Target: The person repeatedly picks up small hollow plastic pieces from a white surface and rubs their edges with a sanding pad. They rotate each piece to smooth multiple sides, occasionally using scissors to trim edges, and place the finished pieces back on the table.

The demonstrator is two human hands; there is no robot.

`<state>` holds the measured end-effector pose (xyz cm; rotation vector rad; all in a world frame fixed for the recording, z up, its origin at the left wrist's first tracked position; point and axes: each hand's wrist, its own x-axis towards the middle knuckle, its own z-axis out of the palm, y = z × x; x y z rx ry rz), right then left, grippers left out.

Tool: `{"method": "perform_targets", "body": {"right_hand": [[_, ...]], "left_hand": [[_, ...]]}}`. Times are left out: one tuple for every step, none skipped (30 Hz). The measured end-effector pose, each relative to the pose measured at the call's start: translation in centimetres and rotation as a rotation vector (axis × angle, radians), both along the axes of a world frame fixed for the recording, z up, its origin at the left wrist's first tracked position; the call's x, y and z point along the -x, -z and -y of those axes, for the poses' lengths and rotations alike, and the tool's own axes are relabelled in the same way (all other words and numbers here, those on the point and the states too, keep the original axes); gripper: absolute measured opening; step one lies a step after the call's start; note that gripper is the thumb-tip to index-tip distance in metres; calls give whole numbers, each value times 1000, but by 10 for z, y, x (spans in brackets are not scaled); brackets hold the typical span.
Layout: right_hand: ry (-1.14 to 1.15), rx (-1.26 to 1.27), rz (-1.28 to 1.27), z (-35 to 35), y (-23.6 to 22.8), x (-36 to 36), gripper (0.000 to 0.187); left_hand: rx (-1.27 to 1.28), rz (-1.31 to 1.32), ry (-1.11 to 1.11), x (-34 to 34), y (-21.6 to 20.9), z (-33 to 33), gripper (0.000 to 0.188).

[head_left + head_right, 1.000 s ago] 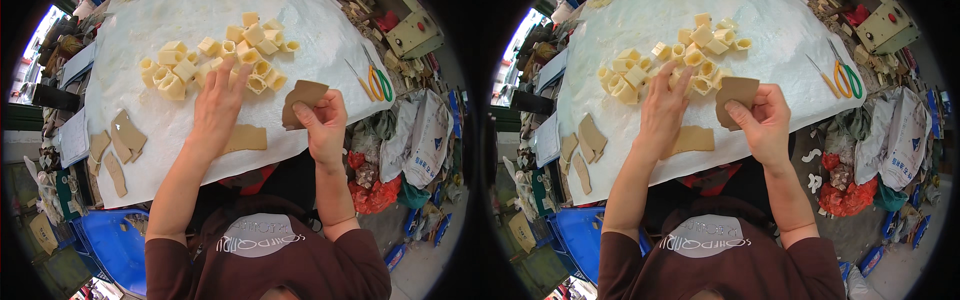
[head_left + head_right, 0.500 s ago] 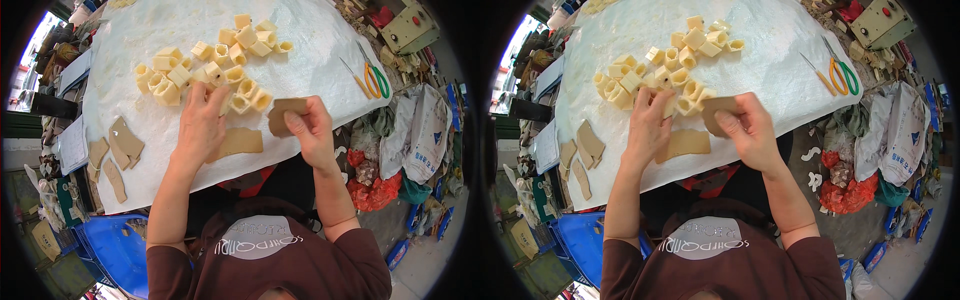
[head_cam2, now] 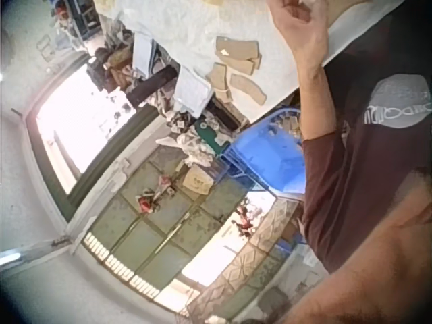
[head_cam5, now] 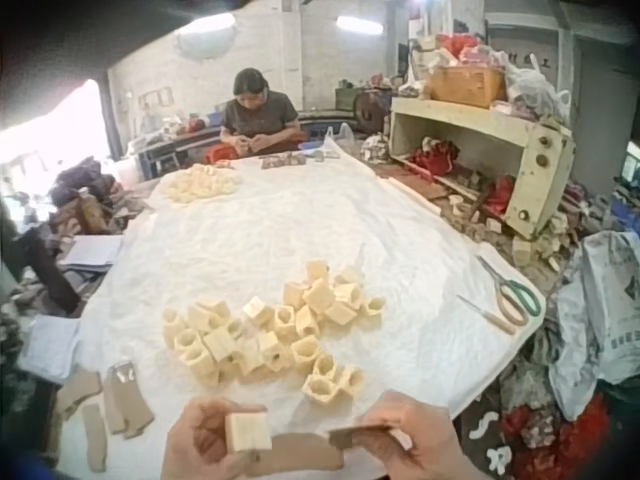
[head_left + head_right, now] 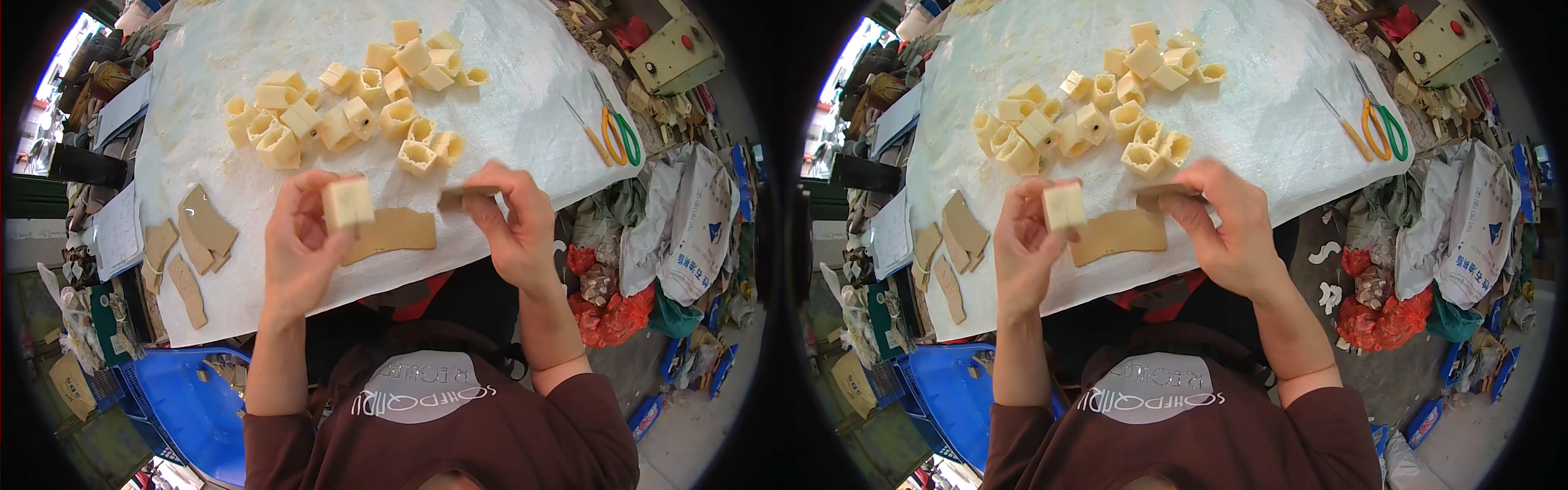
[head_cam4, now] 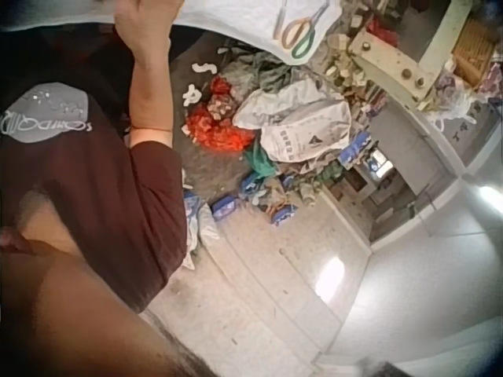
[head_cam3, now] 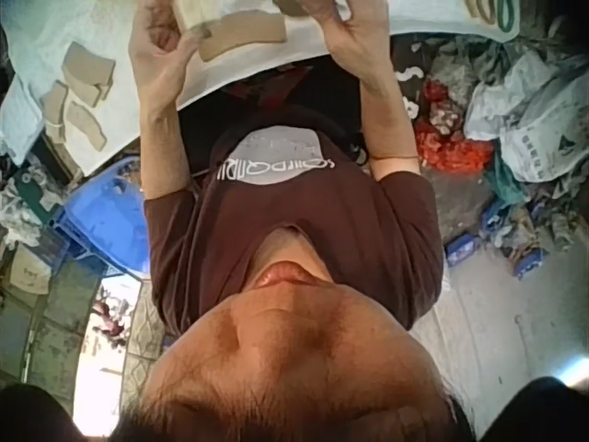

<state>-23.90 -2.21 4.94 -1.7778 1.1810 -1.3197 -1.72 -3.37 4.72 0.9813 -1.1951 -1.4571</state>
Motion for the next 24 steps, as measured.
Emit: {"method": "perform_targets", "body": {"right_hand": [[-55,-21,-63,-5,-5,-1,16],[-108,-42,-126,-9,-8,-1,17],[-160,-63,-189,-12,-10,-2,18],[-203,-99,-154,-14,-14,-7,19],[-249,-119,-185,-14,-15,-10,18],[-295,-138,-215,-15,-16,-11,18],[-339,-159,-246,-15,-15,-12,17],[-343,-163,-223,-16,-12,-15,14],[-356,-185,-213,-17,-12,-16,13],[-368,-205,-204,-18,-12,-17,13],[-380,-226,-194,-19,-11,-17,12],[-385,-233,-184,-20,-10,-17,12],[-388,-241,-174,-21,-9,-17,11],[-391,-248,-163,-21,-9,-17,11],[-387,-254,-160,-22,-9,-18,11],[-382,-260,-156,-22,-10,-18,11],[-378,-267,-153,-23,-10,-19,11],[-381,-265,-155,-23,-9,-19,12],[-384,-263,-157,-23,-8,-18,12],[-387,-262,-160,-23,-8,-18,13],[-389,-267,-163,-23,-8,-17,13],[-392,-273,-165,-23,-9,-17,13],[-395,-278,-168,-23,-9,-17,14],[-391,-268,-171,-23,-9,-16,14]], "left_hand": [[-34,-54,43,2,-2,-8,41],[-67,-108,87,3,-3,-14,44],[-38,-70,131,3,1,-20,45],[-8,-30,168,2,5,-26,46],[22,10,207,2,9,-32,46],[35,-27,231,4,11,-38,46],[14,-49,227,5,11,-43,45],[-7,-72,223,6,12,-48,44],[-29,-94,218,6,12,-51,43],[-16,-85,203,8,12,-53,40],[-28,-89,204,8,13,-56,39],[-41,-93,205,8,15,-58,39],[-53,-98,207,8,15,-60,39],[-55,-103,210,8,15,-62,39],[-57,-107,213,8,15,-63,39],[-60,-112,216,8,15,-64,38],[-54,-111,214,9,15,-64,38],[-49,-111,212,10,14,-64,38],[-43,-110,211,11,14,-65,38],[-57,-116,196,12,14,-65,40],[-71,-121,181,12,14,-66,42],[-84,-126,165,13,14,-67,45],[-78,-122,172,13,13,-67,45],[-73,-118,180,13,13,-66,45]]}}
